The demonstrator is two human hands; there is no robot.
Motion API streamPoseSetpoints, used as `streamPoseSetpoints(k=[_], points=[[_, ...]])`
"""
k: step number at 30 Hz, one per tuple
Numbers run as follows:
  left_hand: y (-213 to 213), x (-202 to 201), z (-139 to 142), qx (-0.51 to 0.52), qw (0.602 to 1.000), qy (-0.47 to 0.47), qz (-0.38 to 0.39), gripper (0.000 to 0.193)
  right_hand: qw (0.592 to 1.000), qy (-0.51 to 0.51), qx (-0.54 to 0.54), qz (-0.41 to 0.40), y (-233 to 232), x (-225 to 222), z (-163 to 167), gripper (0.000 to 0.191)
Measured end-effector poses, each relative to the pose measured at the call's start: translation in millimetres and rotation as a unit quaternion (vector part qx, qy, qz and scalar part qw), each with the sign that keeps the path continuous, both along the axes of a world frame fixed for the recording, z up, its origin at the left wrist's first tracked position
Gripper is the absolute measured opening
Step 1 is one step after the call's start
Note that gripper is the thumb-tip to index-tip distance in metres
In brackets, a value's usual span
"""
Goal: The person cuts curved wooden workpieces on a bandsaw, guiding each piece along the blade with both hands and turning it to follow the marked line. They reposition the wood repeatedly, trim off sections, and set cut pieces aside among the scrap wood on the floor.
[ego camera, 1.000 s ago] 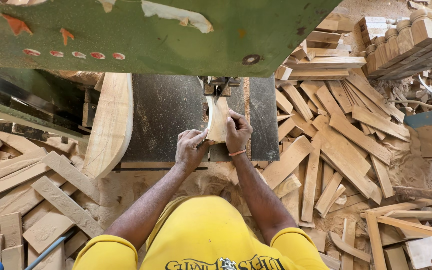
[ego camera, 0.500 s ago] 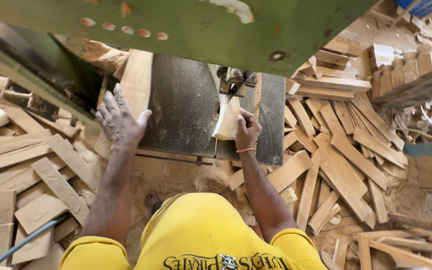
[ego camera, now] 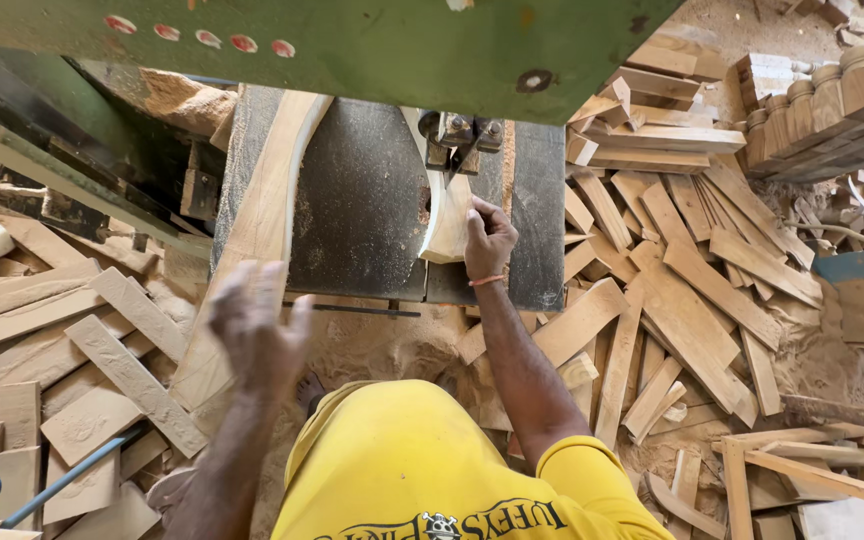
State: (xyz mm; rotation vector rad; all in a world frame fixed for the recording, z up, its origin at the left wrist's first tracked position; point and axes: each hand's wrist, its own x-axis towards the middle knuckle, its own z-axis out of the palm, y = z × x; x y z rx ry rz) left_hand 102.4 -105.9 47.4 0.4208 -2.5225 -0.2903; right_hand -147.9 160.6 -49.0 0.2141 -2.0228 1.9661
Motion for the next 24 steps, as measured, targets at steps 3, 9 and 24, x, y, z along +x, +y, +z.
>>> streamPoseSetpoints(k=[3,9,24], points=[[39.7,-37.1,-21.5,0.141,0.976,0.016,-0.166,0.038,1.0,-0.016,-0.024,0.011,-2.6,0.0,1.8,0.022],[107.6,-124.2,-49.4,0.324,0.918,0.011,-0.229,0.036,0.999,-0.027,-0.034,0.033,-1.0,7.3,8.1,0.022],[118.5,-134.8,-53.1,0.244,0.936,0.076,-0.242,0.022,0.999,-0.025,-0.03,0.026,15.8,-2.3,1.7,0.018]])
